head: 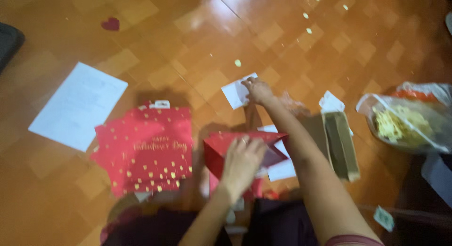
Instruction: The person sits on the floor and assembles red Valentine's Day gift boxes by inserting white paper inserts and tying red ribbons around them. The person handles multiple boxes one at a time, stacking completed units and continuing the process.
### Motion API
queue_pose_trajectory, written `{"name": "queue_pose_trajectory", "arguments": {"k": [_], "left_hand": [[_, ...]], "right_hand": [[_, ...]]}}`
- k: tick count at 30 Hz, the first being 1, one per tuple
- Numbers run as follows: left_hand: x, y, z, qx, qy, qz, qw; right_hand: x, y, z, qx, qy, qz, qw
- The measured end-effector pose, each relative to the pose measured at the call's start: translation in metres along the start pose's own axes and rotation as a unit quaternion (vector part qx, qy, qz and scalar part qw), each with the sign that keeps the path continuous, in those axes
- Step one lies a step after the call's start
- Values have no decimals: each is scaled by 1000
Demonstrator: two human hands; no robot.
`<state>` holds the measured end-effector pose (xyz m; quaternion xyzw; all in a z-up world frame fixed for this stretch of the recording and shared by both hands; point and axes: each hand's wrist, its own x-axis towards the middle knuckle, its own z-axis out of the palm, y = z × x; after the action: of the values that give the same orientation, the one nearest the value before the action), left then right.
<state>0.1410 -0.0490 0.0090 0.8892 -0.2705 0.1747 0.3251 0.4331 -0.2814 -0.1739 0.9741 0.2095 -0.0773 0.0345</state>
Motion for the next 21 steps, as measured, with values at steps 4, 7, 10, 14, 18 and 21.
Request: {"name": "queue_pose_trajectory", "arguments": {"k": [4, 7, 10, 14, 18, 21], "left_hand": [[15, -12, -11, -71, -61, -28, 995], [20, -19, -12, -59, -23, -26, 998], [22, -22, -10, -81, -1, -23, 996], [19, -22, -1, -57, -3, -14, 998], [5, -21, 22, -13, -28, -9, 999], [7, -23, 31, 42, 0, 15, 999]], "right_hand": [[52, -10, -13, -183, -151, -11, 971], [64, -14, -17, -203, -199, 39, 958], [66, -5, -13, -203, -174, 20, 963], [55, 5, -11, -154, -144, 49, 976], [-2, -9, -19, -44, -28, 66, 996], [-55, -31, -64, 81, 72, 49, 993]]}}
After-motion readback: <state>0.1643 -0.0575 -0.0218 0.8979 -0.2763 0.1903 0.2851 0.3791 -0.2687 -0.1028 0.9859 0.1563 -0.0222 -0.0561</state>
